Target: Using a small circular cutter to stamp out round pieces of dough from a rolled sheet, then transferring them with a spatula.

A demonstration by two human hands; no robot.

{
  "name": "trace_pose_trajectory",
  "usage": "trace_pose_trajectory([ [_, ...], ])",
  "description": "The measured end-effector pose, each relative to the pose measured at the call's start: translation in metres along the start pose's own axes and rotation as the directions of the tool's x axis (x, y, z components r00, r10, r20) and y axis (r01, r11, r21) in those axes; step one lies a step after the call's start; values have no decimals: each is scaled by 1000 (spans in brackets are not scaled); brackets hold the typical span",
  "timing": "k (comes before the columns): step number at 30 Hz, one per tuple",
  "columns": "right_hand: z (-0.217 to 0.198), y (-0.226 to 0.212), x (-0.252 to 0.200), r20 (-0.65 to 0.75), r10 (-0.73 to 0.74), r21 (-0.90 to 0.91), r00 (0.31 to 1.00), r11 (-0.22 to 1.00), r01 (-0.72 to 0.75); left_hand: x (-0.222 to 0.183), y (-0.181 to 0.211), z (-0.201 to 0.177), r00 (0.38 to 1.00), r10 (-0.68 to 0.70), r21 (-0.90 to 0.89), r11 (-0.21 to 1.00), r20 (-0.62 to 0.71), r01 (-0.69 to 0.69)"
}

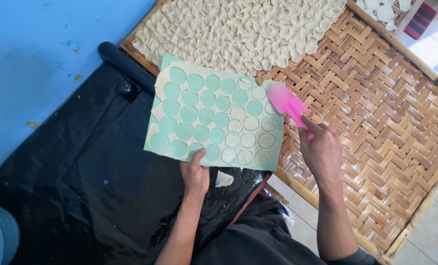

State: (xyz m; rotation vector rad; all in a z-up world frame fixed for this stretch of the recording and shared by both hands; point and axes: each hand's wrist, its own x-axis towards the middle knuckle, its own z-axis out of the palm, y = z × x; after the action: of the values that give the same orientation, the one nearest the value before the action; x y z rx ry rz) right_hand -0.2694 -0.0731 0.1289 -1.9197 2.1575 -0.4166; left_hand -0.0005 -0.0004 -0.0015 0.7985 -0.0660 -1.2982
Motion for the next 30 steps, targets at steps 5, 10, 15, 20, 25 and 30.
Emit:
trace_pose_trajectory([
  [5, 3, -1, 8, 69, 5, -68, 998, 998, 0, -1, 0, -1, 1000, -3, 1, 1000, -18, 3],
  [10, 7, 9, 13, 119, 17, 14, 993, 1000, -19, -1, 0, -2, 1000, 4, 4, 1000, -17, -4],
  [15, 14, 17, 14, 244, 251, 146, 937, 945, -291, -1, 2, 2, 1000, -16, 9, 1000, -27, 16],
  [20, 24, 32, 13, 306, 188, 406, 933, 861, -306, -1, 3, 4, 1000, -12, 9, 1000, -16, 12],
  [25, 30, 42, 15, 393, 186, 604, 901, 687, -405, -2, 3, 4, 1000, -16, 9, 1000, -25, 16],
  [30, 37, 51, 29, 298, 233, 667, 926, 643, -377, -1, 2, 2, 1000, -11, 13, 1000, -2, 11],
])
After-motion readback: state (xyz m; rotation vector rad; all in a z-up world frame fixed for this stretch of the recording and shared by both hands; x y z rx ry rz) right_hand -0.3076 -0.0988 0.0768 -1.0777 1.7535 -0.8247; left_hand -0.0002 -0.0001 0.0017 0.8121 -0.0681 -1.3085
